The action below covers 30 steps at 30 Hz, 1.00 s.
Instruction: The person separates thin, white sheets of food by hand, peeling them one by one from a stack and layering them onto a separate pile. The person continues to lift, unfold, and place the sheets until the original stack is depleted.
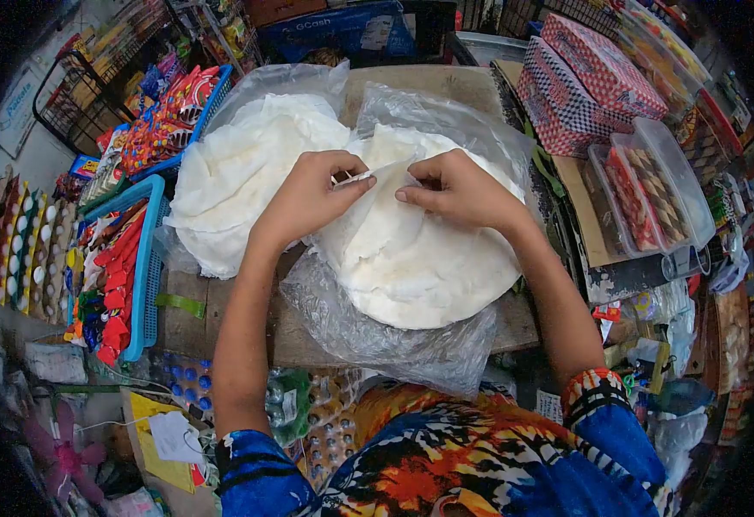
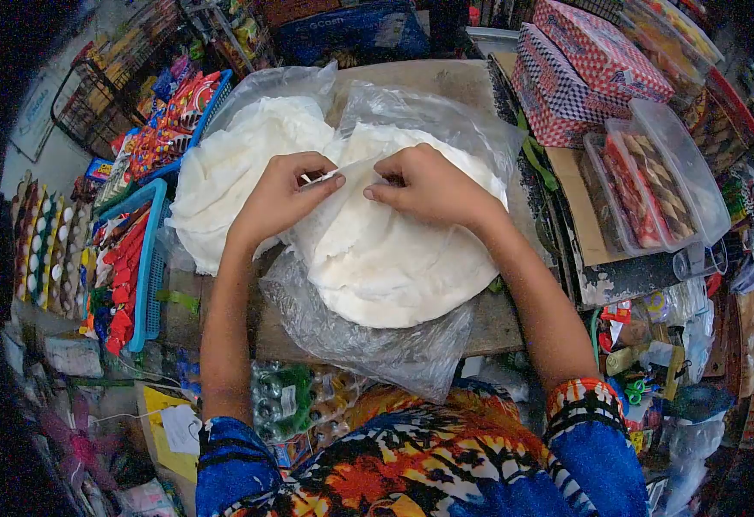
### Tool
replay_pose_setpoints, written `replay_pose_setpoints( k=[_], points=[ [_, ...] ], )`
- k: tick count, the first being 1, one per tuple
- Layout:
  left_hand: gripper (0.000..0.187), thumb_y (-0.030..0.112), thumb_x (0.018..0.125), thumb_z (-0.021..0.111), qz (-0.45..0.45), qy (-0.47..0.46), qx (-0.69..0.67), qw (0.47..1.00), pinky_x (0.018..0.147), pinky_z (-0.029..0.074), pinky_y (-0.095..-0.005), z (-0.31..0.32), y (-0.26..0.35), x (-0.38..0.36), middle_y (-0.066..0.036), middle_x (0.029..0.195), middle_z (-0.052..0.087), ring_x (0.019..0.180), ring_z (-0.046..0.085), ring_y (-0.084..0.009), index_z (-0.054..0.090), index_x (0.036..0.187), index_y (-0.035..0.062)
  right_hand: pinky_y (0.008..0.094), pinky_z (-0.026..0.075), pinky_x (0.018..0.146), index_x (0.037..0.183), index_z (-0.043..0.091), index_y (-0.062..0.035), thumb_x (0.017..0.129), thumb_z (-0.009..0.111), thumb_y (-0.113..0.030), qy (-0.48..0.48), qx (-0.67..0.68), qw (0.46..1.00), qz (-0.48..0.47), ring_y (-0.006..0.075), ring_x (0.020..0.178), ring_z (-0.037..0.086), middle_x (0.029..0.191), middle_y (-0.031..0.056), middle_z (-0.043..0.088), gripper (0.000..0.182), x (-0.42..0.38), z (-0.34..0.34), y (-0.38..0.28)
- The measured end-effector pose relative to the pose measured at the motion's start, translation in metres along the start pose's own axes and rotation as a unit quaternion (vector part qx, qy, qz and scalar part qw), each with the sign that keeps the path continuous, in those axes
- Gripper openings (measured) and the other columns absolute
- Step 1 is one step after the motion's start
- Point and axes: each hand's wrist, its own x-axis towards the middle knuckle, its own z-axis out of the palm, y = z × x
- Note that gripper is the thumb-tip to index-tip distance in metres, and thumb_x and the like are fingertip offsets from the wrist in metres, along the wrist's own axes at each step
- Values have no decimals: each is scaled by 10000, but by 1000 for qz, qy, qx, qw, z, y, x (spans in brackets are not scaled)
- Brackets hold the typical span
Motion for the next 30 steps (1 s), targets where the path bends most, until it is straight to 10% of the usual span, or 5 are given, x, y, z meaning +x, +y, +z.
replay_pose_setpoints(
  k=[12, 18, 27, 30],
  points=[
    [237, 201, 840, 659, -31, -5, -51, 998, 647, 442, -249, -2, -12, 2, -38, 804, 664, 725, 545, -75, 670, 922, -21, 352, 445, 573, 856, 639, 65, 796, 644, -202, 4, 65, 997, 33, 176, 560, 540, 665, 185, 612, 274, -1, -3, 1],
    [168, 146, 836, 644, -33, 83, -97, 991, 667, 432, -235, -29, -30, 1, -12, 797, 641, 732, 539, -70, 651, 881, -16, 263, 402, 490, 704, 595, 42, 786, 626, -156, 105, 143, 981, 76, 81, 526, 491, 572, 6, 508, 217, -3, -25, 10],
    [161, 66, 795, 580, -61, 102, -138, 983, 720, 427, -226, -38, -25, -1, -14, 840, 637, 766, 553, -84, 649, 908, -27, 215, 376, 485, 718, 620, 4, 775, 608, -120, 62, 143, 981, 115, 53, 532, 489, 595, -8, 538, 136, -10, -48, 28],
    [267, 118, 785, 599, -72, 23, -297, 952, 706, 458, -224, -28, -10, 0, -45, 880, 645, 772, 584, -99, 636, 1003, -32, 293, 480, 577, 875, 638, 27, 769, 644, -212, -18, 55, 994, 95, 155, 593, 590, 716, 77, 628, 262, -8, -44, 22]
  ],
)
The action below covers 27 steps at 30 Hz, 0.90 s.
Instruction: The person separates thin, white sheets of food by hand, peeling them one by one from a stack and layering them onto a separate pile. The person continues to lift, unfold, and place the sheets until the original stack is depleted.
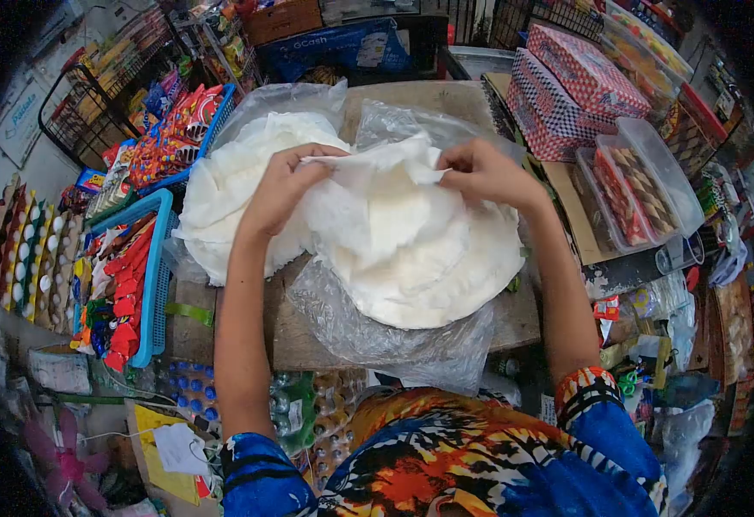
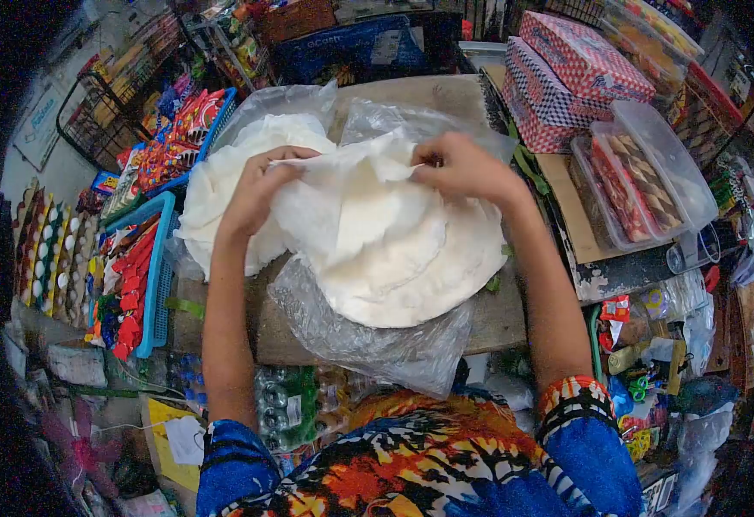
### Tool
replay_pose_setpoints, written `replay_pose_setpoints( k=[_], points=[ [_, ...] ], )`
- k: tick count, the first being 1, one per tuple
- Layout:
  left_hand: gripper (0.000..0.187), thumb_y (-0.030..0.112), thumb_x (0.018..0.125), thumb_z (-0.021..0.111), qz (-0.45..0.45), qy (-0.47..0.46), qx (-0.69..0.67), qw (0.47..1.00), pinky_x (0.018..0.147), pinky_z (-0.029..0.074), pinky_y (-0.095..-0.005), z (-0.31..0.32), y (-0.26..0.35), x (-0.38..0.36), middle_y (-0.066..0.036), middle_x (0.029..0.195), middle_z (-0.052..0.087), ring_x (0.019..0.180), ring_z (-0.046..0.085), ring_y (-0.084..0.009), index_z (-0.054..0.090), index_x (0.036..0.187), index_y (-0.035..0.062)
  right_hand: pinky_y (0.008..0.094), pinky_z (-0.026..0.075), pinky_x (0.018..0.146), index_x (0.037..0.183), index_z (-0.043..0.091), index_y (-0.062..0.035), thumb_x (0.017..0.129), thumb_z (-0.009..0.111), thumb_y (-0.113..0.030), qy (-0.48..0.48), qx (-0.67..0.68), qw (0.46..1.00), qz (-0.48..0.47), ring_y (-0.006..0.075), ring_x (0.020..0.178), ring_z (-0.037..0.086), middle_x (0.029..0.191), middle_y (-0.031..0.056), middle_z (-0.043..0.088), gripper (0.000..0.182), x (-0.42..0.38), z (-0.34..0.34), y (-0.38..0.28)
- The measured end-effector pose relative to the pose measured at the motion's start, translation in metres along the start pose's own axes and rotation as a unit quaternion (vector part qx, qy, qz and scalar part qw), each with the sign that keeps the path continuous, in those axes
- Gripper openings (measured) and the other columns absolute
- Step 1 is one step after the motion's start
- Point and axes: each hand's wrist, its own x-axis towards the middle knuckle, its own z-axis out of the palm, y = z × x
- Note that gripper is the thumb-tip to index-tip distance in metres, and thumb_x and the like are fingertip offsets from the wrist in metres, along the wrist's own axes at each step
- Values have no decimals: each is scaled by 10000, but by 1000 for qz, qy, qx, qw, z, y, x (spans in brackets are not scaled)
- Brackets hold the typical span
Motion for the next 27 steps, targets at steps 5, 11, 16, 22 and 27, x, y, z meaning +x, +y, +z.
replay_pose_setpoints(
  k=[5, 11, 16, 22, 27],
  points=[
    [224, 124, 803, 596, -21, -39, -25, 999, 729, 455, -213, 20, -8, 0, -31, 866, 644, 783, 577, -80, 645, 954, -33, 336, 488, 721, 1090, 625, -12, 759, 685, -252, 155, -21, 978, -137, 248, 774, 646, 916, 173, 670, 413, 11, 36, -13],
    [373, 216, 782, 678, 114, -62, 70, 989, 781, 465, -279, 25, -4, 0, -61, 953, 639, 874, 588, -137, 599, 1075, -1, 338, 486, 688, 1059, 617, 21, 767, 635, -151, 207, 95, 953, -198, 248, 754, 647, 867, 183, 669, 339, 18, 55, -10],
    [447, 238, 699, 771, 138, 8, 248, 959, 745, 482, -316, 55, 19, -14, -104, 925, 650, 849, 618, -196, 576, 1032, 13, 328, 450, 581, 965, 636, 32, 800, 623, -122, 203, 42, 969, -136, 149, 613, 562, 691, 176, 622, 226, 0, 57, -40],
    [179, 98, 739, 684, 88, 40, 128, 987, 556, 450, -263, 36, -5, -3, -51, 721, 618, 667, 578, -98, 562, 804, -15, 297, 423, 548, 874, 667, 29, 803, 702, -204, 150, 89, 971, -163, 107, 576, 499, 653, 126, 616, 246, 6, 51, -37],
    [120, 68, 819, 640, 84, 240, 76, 964, 539, 373, -227, -11, -5, 5, 37, 694, 519, 618, 432, -48, 561, 736, 31, 225, 443, 588, 898, 694, 35, 833, 680, -168, 231, 122, 963, -63, 48, 652, 538, 719, 20, 654, 214, 8, 8, -10]
  ],
)
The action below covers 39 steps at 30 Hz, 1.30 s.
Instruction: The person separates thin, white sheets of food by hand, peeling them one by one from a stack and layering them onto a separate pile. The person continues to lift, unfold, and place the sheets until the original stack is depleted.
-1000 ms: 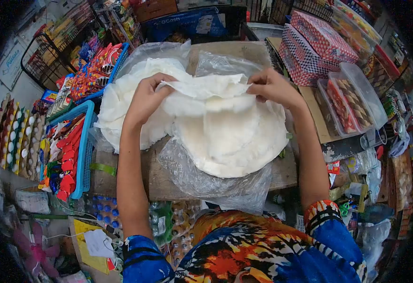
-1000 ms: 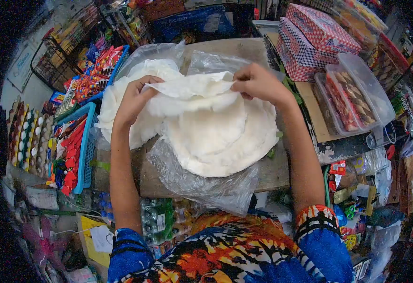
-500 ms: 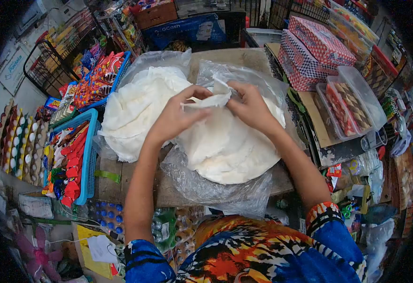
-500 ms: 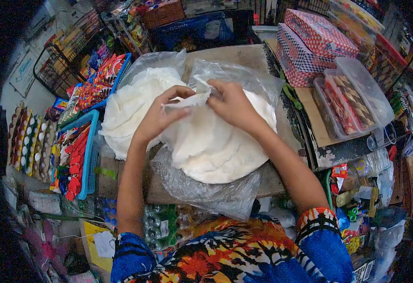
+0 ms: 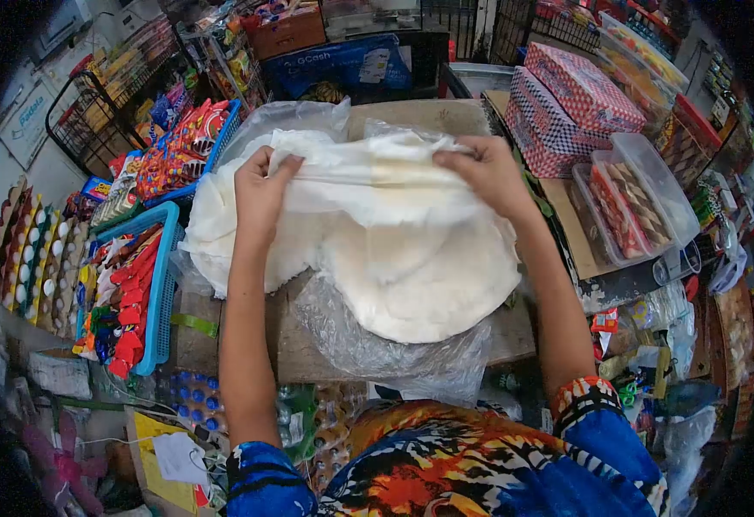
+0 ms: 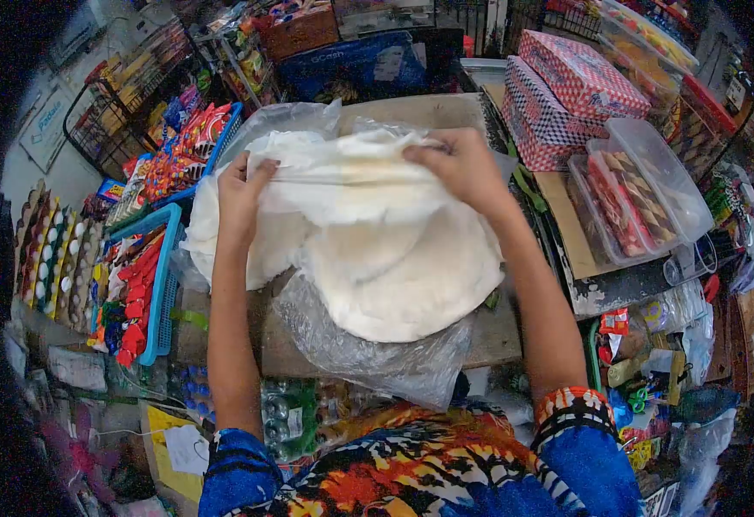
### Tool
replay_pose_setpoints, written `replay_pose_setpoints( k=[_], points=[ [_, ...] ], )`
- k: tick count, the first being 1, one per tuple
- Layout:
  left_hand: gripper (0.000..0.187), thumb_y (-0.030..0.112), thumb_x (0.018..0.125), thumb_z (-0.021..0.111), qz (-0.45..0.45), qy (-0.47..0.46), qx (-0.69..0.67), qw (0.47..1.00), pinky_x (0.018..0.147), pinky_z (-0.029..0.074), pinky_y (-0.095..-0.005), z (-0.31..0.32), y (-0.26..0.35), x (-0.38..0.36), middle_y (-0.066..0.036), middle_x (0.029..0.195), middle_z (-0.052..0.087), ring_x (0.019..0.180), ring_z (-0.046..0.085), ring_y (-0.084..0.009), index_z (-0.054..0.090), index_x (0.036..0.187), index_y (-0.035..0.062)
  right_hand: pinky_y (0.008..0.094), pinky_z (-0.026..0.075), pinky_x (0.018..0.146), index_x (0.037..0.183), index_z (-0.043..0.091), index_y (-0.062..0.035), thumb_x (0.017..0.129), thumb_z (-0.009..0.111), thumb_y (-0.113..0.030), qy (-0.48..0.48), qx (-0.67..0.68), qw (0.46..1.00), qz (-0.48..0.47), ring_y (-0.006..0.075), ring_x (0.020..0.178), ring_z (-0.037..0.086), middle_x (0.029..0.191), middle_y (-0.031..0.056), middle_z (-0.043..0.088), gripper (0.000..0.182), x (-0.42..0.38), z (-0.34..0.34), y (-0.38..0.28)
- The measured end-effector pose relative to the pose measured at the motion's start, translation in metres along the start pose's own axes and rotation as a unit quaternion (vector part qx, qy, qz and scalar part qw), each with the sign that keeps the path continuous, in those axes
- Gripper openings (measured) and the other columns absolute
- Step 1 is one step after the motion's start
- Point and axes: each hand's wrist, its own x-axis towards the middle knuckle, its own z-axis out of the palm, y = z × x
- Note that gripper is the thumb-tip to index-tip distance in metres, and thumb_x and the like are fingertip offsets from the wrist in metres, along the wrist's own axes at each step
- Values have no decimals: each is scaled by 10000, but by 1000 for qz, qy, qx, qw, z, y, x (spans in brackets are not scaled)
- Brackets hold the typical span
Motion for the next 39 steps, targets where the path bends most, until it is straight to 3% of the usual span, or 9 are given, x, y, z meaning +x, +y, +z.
replay_pose_setpoints(
  k=[4, 6, 10, 14, 16, 22, 24, 30, 39],
  points=[
    [113, 58, 838, 617, -3, 36, -65, 997, 705, 446, -258, 2, -15, 3, -16, 844, 608, 777, 550, -94, 597, 940, 13, 280, 455, 583, 893, 687, 52, 791, 707, -217, 17, -13, 1000, -9, 89, 615, 555, 716, 61, 665, 289, 1, -4, 13],
    [208, 21, 850, 559, -163, -33, -249, 954, 781, 475, -261, 4, -11, 2, -56, 948, 618, 829, 592, -139, 556, 1058, 11, 277, 455, 578, 855, 687, 55, 786, 715, -229, -33, -33, 999, 22, 89, 604, 546, 677, 42, 650, 294, -1, -4, 9],
    [290, -11, 850, 511, -216, -47, -246, 944, 871, 476, -285, 26, 5, -12, -86, 1066, 594, 913, 600, -174, 506, 1139, 20, 263, 453, 606, 933, 669, 51, 793, 682, -178, -69, -64, 995, 44, 91, 665, 556, 752, 47, 648, 269, -5, 7, 4],
    [352, 33, 862, 542, -212, -187, -427, 859, 916, 450, -300, 36, 6, -18, -83, 1153, 553, 1027, 564, -160, 459, 1204, 15, 252, 460, 708, 1112, 576, 28, 767, 522, -35, -62, 192, 979, 35, 122, 815, 564, 950, 83, 619, 355, -6, 32, 14],
    [292, 50, 846, 582, -27, -138, -115, 983, 845, 457, -268, 42, 7, -25, -60, 1067, 602, 948, 574, -121, 527, 1131, 14, 256, 461, 719, 1065, 588, 20, 778, 477, -59, -26, 333, 932, 144, 133, 813, 560, 925, 67, 609, 318, -9, 43, 4],
    [167, 65, 788, 641, 42, -101, 40, 993, 633, 454, -240, 44, -3, -24, -3, 695, 640, 687, 560, -80, 667, 944, 12, 280, 449, 729, 980, 626, -21, 835, 630, -359, -72, 245, 965, 62, 121, 837, 551, 942, 53, 617, 368, -15, 56, -17],
    [197, 57, 776, 644, 51, -82, 42, 994, 622, 454, -243, 40, -14, -20, -8, 690, 643, 677, 559, -79, 663, 960, -11, 263, 443, 717, 908, 671, -36, 805, 681, -318, -32, 13, 996, -76, 110, 789, 563, 866, 34, 644, 301, -15, 59, -13],
    [211, 64, 777, 672, -10, 65, -95, 993, 650, 461, -246, 11, -29, 5, -37, 809, 669, 724, 580, -99, 669, 963, -35, 270, 498, 598, 911, 669, 10, 798, 726, -269, 78, 189, 973, 112, 117, 657, 616, 805, 78, 671, 307, 0, 8, -9],
    [312, 150, 789, 737, -113, 246, -139, 953, 715, 491, -285, -52, -25, 26, -94, 960, 664, 791, 612, -155, 662, 1009, -58, 306, 528, 632, 1022, 614, 30, 823, 708, -251, 102, 398, 902, 136, 174, 706, 648, 882, 96, 668, 357, 10, -9, 2]
  ],
)
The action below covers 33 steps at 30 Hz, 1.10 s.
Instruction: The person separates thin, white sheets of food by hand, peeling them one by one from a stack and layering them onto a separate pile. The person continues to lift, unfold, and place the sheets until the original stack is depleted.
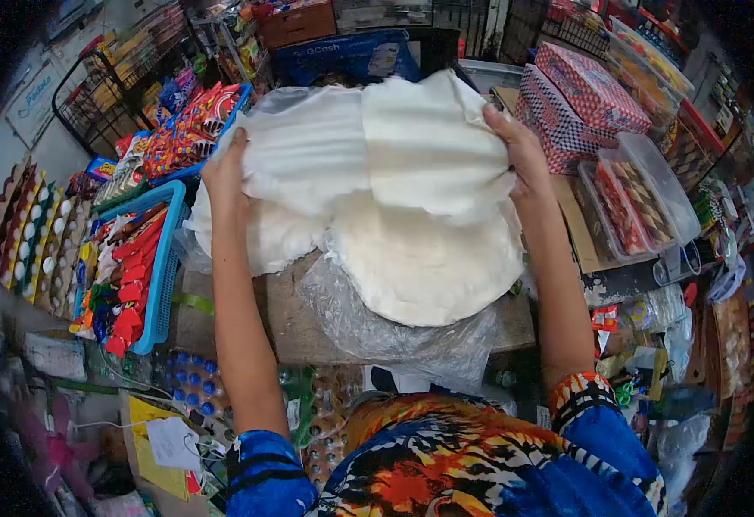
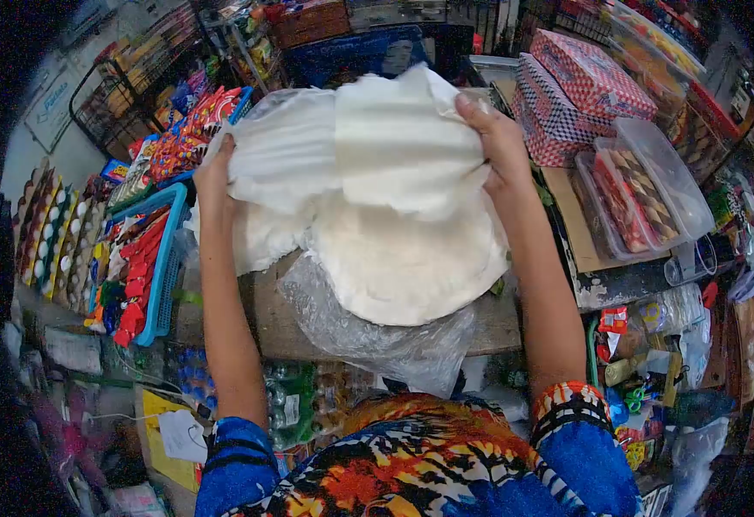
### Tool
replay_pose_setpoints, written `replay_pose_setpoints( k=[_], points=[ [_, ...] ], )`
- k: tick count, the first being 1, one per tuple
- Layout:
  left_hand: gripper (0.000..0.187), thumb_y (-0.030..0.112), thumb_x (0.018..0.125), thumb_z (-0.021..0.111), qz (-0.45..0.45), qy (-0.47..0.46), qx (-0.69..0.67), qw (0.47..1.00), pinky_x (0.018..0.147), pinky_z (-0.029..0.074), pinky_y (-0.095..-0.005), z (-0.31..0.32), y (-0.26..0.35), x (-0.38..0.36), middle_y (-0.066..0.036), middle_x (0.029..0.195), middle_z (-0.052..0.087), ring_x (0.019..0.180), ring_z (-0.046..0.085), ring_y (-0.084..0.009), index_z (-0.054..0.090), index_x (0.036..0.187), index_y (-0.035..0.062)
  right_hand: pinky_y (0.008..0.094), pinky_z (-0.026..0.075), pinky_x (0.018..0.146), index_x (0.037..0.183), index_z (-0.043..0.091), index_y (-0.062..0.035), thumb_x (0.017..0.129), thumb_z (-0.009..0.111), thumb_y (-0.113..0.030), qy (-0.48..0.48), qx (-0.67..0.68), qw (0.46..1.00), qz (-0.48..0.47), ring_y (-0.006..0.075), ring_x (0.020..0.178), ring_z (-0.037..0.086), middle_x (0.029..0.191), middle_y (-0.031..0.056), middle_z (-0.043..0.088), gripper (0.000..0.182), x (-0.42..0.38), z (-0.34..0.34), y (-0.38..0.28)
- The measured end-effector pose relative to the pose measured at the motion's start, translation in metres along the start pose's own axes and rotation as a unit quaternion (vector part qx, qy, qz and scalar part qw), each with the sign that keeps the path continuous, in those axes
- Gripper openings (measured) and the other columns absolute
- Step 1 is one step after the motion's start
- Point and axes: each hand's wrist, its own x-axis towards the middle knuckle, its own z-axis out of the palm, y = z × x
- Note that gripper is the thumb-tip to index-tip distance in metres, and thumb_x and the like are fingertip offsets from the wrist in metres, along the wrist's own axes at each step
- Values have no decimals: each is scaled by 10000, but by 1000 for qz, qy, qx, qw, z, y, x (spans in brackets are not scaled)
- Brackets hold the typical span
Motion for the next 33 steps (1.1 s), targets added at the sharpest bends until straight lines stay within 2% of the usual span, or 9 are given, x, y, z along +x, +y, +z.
replay_pose_setpoints(
  k=[4, 7, 10, 13, 16, 18, 24, 27, 33],
  points=[
    [337, 194, 785, 738, 37, 110, 84, 990, 639, 484, -287, -45, -17, 41, -85, 869, 670, 705, 596, -143, 671, 997, -58, 316, 537, 655, 1011, 620, -13, 842, 678, -297, 1, 22, 1000, 11, 184, 716, 653, 891, 87, 668, 335, 13, -24, -14],
    [458, 302, 751, 740, 56, 44, 266, 961, 689, 498, -330, -102, -32, 72, -137, 924, 679, 741, 626, -185, 651, 1038, -44, 297, 532, 633, 1001, 624, -31, 841, 674, -321, -23, 80, 996, 40, 174, 692, 647, 866, 72, 669, 334, -2, -9, -38],
    [506, 319, 738, 741, 206, 98, 491, 841, 885, 426, -436, -86, -19, 48, -244, 1108, 579, 1066, 544, -347, 598, 1099, -6, 278, 524, 617, 1000, 622, -33, 825, 694, -304, -87, -14, 993, 73, 158, 673, 635, 846, 62, 665, 331, -7, 28, -34],
    [493, 307, 768, 722, 402, 174, 487, 756, 857, 449, -417, -70, 4, 33, -224, 1099, 604, 1013, 581, -320, 586, 1129, 0, 248, 512, 648, 1009, 617, -39, 788, 725, -227, -230, -168, 958, 19, 129, 734, 625, 865, 36, 645, 309, -15, 83, -30],
    [467, 332, 826, 694, 144, -139, 73, 977, 878, 435, -337, -49, 27, 21, -102, 1088, 594, 1054, 538, -192, 565, 1191, 72, 257, 515, 702, 1037, 612, -19, 791, 725, -238, -308, -199, 930, 7, 121, 769, 630, 881, 41, 644, 348, -23, 136, -23],
    [442, 308, 865, 664, 13, -291, -121, 949, 866, 436, -282, -32, 33, 3, -62, 1104, 598, 1027, 549, -137, 547, 1231, 89, 258, 516, 702, 1042, 611, -17, 803, 714, -253, -322, -207, 924, 14, 121, 761, 634, 886, 46, 648, 351, -18, 152, -24],
    [497, 173, 832, 700, -29, -465, -82, 881, 858, 477, -252, -27, 37, -17, -62, 1094, 626, 935, 611, -123, 502, 1260, 18, 262, 523, 653, 1061, 615, -7, 839, 675, -329, -193, -264, 945, 13, 123, 734, 642, 914, 71, 662, 396, -15, 153, -28],
    [494, 115, 807, 716, 91, -400, -128, 903, 846, 495, -249, -23, 48, -25, -75, 1065, 640, 925, 622, -118, 515, 1243, -1, 262, 519, 645, 1081, 605, 17, 826, 689, -300, -160, -336, 926, -67, 131, 733, 640, 919, 76, 660, 415, -17, 128, -30],
    [444, 99, 835, 683, 38, -473, -134, 870, 763, 506, -229, -4, 58, -56, -49, 997, 661, 881, 622, -89, 531, 1241, 4, 261, 532, 676, 1085, 606, 25, 788, 726, -221, -172, -258, 943, -118, 133, 732, 655, 910, 92, 672, 404, -33, 84, -63]
  ],
)
